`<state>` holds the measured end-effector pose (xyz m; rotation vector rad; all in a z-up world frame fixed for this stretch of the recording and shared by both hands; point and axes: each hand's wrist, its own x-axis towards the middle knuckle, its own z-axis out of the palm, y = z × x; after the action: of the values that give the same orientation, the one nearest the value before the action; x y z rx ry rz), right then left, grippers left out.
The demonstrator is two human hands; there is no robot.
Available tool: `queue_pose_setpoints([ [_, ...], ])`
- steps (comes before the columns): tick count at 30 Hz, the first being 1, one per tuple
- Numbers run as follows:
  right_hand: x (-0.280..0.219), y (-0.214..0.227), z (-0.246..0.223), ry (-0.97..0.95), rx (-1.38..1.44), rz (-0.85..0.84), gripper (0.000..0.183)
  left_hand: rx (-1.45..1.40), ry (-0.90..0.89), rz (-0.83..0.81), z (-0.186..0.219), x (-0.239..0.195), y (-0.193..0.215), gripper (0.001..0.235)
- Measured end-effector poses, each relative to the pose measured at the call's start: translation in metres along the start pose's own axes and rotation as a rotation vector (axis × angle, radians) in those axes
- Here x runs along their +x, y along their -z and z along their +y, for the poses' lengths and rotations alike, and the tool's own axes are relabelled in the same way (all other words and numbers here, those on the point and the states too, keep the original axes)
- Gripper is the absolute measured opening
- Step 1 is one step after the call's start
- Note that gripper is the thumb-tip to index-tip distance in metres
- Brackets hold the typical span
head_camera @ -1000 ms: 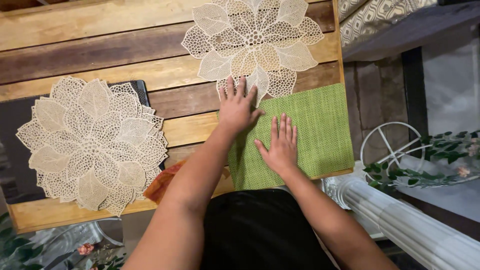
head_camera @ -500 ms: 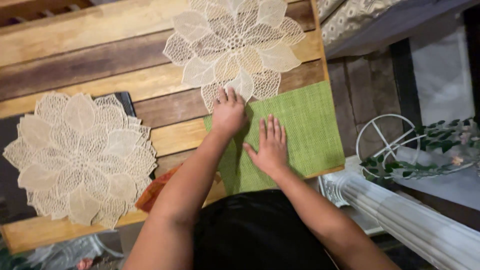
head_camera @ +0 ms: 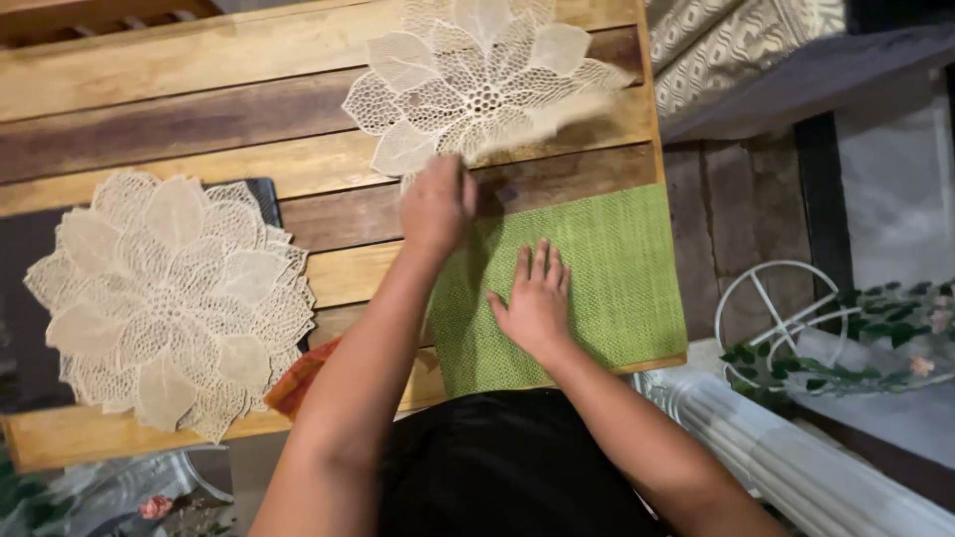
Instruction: Organize and arrange various decorative placemats on a wooden table.
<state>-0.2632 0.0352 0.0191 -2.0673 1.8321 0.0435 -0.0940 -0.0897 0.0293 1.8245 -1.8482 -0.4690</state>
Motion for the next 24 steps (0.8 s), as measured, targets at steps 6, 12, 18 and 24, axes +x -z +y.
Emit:
queue_pose_setpoints([
  [6,0.020,-0.020,0.003,0.040,0.206,0.139,0.078,-0.298,-0.155,0.283,0.000,-0.034,0.097,0.027],
  [12,0.079,-0.029,-0.040,-0.002,1.000,0.045,0.066,-0.233,-0.353,0.249,-0.022,-0.117,0.149,0.047],
  [18,0.134,-0.072,-0.127,0.043,0.943,-0.076,0.058,-0.044,-0.502,0.164,-0.063,-0.178,0.228,0.027],
  [24,0.143,-0.140,-0.219,0.038,0.912,-0.215,0.050,0.163,-0.354,0.251,-0.130,-0.221,0.311,0.022],
])
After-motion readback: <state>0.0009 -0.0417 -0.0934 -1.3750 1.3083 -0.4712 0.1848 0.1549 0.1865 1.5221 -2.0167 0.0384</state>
